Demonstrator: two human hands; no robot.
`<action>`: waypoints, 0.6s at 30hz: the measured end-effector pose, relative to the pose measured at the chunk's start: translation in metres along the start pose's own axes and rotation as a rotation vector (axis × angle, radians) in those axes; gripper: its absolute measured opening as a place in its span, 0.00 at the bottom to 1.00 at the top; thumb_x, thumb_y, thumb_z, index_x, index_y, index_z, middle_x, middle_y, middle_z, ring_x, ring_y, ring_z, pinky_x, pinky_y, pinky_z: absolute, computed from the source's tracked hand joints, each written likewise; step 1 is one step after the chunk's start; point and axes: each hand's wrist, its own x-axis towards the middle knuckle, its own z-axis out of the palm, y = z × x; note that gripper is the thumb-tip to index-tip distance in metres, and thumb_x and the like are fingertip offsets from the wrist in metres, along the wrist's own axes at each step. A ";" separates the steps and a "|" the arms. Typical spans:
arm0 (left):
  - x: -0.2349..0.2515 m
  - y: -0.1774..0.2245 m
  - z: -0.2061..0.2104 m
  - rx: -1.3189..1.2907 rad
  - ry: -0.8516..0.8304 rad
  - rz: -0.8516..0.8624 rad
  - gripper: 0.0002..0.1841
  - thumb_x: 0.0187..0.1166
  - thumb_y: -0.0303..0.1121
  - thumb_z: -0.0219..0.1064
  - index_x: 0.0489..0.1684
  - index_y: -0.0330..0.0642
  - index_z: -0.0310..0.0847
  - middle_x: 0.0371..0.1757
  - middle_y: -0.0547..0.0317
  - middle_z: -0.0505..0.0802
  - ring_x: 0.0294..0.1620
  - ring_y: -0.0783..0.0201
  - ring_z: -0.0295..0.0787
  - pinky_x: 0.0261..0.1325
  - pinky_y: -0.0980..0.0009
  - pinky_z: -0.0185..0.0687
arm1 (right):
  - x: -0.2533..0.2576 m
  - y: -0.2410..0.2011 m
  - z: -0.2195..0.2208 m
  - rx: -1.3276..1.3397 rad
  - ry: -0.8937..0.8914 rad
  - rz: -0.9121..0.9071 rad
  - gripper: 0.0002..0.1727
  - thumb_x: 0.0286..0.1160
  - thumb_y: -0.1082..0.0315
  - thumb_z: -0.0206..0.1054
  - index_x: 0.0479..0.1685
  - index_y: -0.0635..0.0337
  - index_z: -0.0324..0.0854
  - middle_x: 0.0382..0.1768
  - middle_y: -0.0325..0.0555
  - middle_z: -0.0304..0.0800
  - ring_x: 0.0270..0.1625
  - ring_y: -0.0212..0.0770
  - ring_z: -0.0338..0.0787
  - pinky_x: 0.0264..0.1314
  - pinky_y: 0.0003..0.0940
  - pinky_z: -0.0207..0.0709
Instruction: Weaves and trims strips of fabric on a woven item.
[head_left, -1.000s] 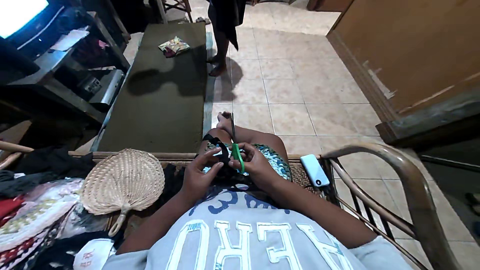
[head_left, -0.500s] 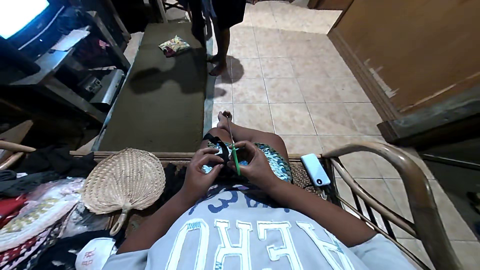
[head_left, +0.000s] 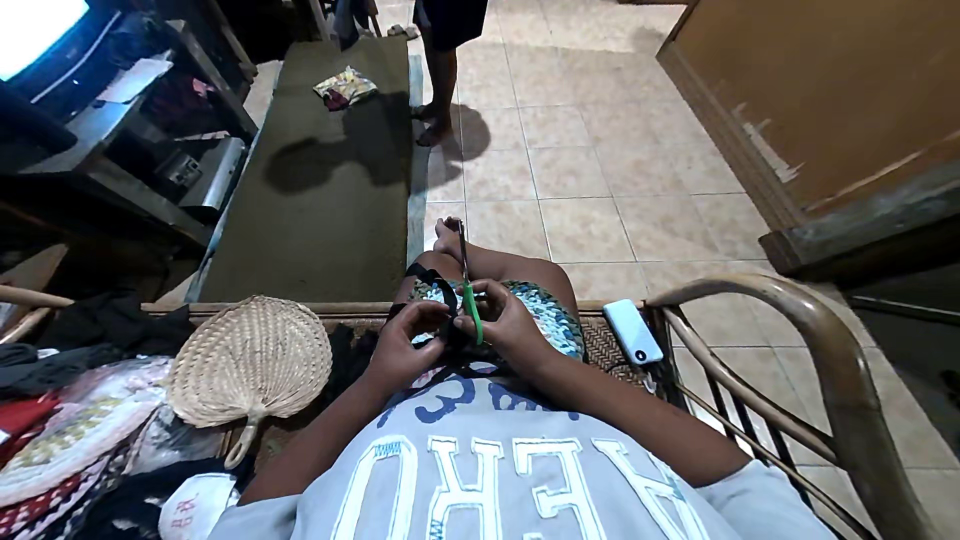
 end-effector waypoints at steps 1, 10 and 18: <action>0.000 -0.003 0.001 0.051 0.011 0.028 0.20 0.69 0.24 0.73 0.61 0.29 0.81 0.55 0.53 0.92 0.55 0.70 0.91 0.63 0.71 0.87 | 0.000 -0.001 0.000 -0.001 -0.003 0.002 0.24 0.64 0.79 0.76 0.62 0.62 0.76 0.37 0.40 0.91 0.37 0.28 0.90 0.46 0.24 0.85; 0.000 0.002 0.002 -0.054 0.079 -0.071 0.07 0.78 0.22 0.66 0.48 0.33 0.86 0.44 0.63 0.93 0.45 0.76 0.90 0.55 0.76 0.87 | 0.001 0.004 -0.002 -0.062 0.015 -0.060 0.25 0.61 0.80 0.77 0.61 0.64 0.77 0.39 0.41 0.90 0.36 0.27 0.89 0.44 0.23 0.85; -0.002 0.004 0.001 -0.088 0.050 -0.111 0.07 0.79 0.23 0.65 0.48 0.34 0.86 0.43 0.66 0.93 0.43 0.79 0.90 0.54 0.78 0.87 | 0.002 0.008 -0.002 -0.124 0.025 -0.141 0.26 0.60 0.79 0.78 0.61 0.65 0.77 0.40 0.43 0.90 0.37 0.28 0.90 0.45 0.24 0.86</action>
